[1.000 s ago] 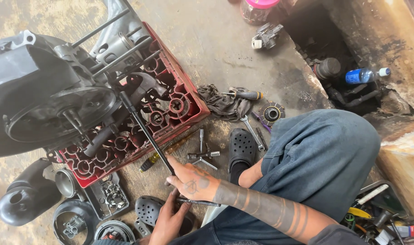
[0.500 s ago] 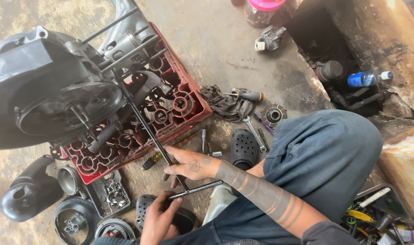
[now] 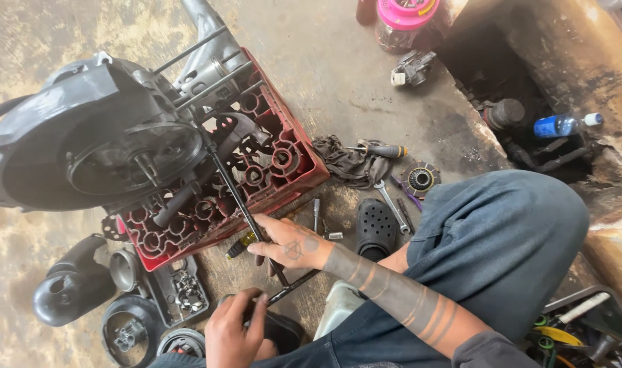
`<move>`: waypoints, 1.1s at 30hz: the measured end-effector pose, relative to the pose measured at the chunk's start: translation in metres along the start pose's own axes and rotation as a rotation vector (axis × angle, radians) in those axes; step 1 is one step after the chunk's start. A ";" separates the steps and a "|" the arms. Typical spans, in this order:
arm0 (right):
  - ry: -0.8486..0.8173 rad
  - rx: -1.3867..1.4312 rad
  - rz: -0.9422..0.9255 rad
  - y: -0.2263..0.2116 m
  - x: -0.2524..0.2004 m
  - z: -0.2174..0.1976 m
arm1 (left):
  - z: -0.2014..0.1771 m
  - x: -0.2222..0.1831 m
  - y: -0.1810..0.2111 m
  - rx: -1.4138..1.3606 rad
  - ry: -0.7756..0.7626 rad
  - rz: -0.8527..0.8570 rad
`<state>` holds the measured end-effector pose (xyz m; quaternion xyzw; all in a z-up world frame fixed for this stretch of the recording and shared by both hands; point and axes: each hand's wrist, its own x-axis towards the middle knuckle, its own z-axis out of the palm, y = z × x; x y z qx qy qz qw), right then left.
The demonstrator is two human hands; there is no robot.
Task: Repairing a motorcycle engine using a T-handle wrench
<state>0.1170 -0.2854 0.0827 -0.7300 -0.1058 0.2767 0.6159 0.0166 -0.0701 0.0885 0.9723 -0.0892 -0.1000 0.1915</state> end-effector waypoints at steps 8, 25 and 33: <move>0.063 0.150 -0.064 0.022 0.015 0.015 | 0.018 0.009 -0.011 0.219 -0.211 0.132; -0.284 -0.484 0.094 -0.014 -0.048 -0.004 | 0.004 0.009 -0.062 -0.074 -0.149 -0.058; -0.329 -0.204 -0.078 0.044 -0.044 0.000 | -0.009 0.006 -0.029 0.202 -0.134 0.023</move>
